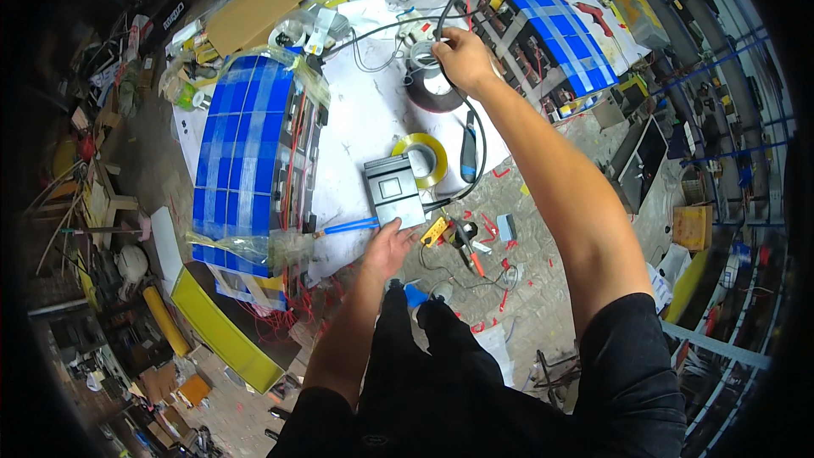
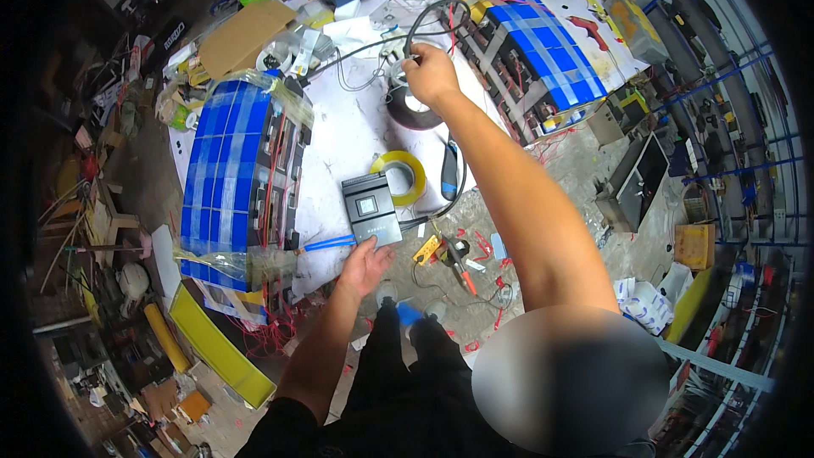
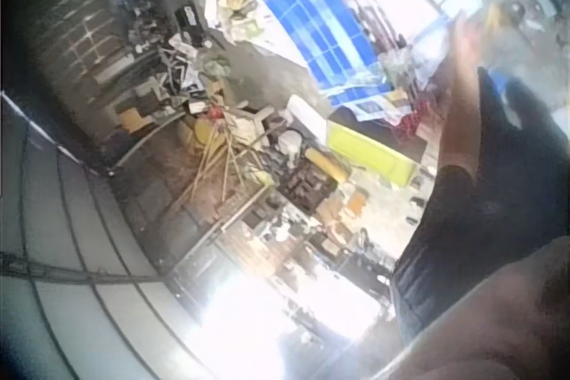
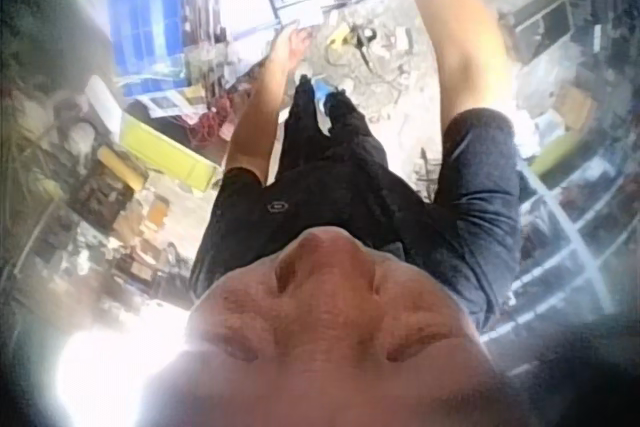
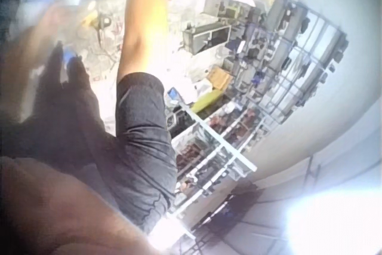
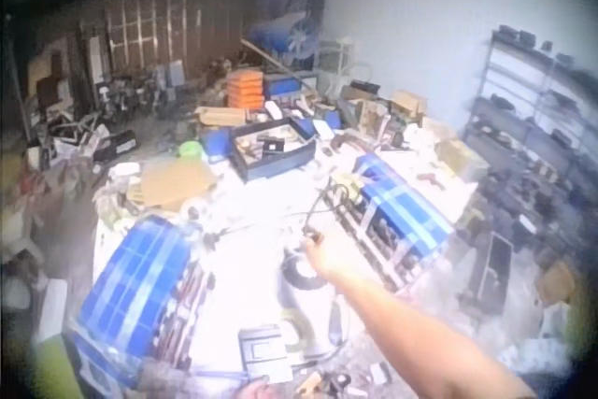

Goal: The person walks through a cluttered workshop carrying a black electronic device and a soldering iron. They place the device on a workbench and use the soldering iron to touch the device's surface repeatedly, likely testing its thermal or electrical response.

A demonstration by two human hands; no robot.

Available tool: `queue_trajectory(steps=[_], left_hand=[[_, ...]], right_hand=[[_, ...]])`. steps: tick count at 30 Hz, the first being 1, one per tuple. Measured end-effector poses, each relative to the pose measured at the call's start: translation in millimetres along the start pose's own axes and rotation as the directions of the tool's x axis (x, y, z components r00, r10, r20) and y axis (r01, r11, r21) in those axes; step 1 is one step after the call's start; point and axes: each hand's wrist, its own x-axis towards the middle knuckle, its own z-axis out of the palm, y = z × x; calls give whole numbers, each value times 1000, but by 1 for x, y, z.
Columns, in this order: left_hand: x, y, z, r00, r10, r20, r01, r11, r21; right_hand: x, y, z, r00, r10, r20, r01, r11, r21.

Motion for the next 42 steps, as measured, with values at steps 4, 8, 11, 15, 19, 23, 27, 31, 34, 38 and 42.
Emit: queue_trajectory(steps=[4, 8, 11, 15, 19, 23, 27, 31, 34, 38, 42], left_hand=[[6, 2, -3, 1000, 15, 21, -14, 999, -33], [5, 3, -8, 999, 2, 34, 1, 996, -86], [1, 8, -11, 1000, 4, 23, -2, 996, -86], [-3, 9, -5, 999, -31, 30, 32, 998, -57], [2, 4, -21, 999, -30, 45, 35, 995, -94], [-5, 8, -13, 998, -27, 54, 32, 996, -85], [5, 5, -6, 998, -22, 63, 28, 994, -103], [15, 11, -2, 999, 40, -15, -41, 996, -76], [19, 26, 3, 991, 36, -128, -34, 999, 18], [13, 30, 20, 962, 48, -267, 34, 955, 294], [9, 26, 23, 927, 42, -374, 158, 858, 489]], right_hand=[[3, 20, 29, 986, 8, 166, 6, 996, -85], [-25, 56, 44, 979, -110, 171, 171, 901, -399], [-79, 57, 41, 993, 77, 88, -7, 791, -612], [-115, 84, 38, 862, 456, 220, -148, 643, -752], [-128, 108, 57, 895, 421, 145, -187, 650, -736], [-100, 117, 65, 957, 283, 63, -158, 691, -705], [-55, 135, 61, 989, 141, -43, -143, 849, -509], [-65, 145, 47, 985, -14, -172, -4, 994, -105], [-116, 184, 17, 949, 199, -244, -190, 980, 60], [-157, 251, -19, 863, 348, -366, -413, 903, -116], [-171, 273, -25, 828, 488, -277, -521, 852, -56]])
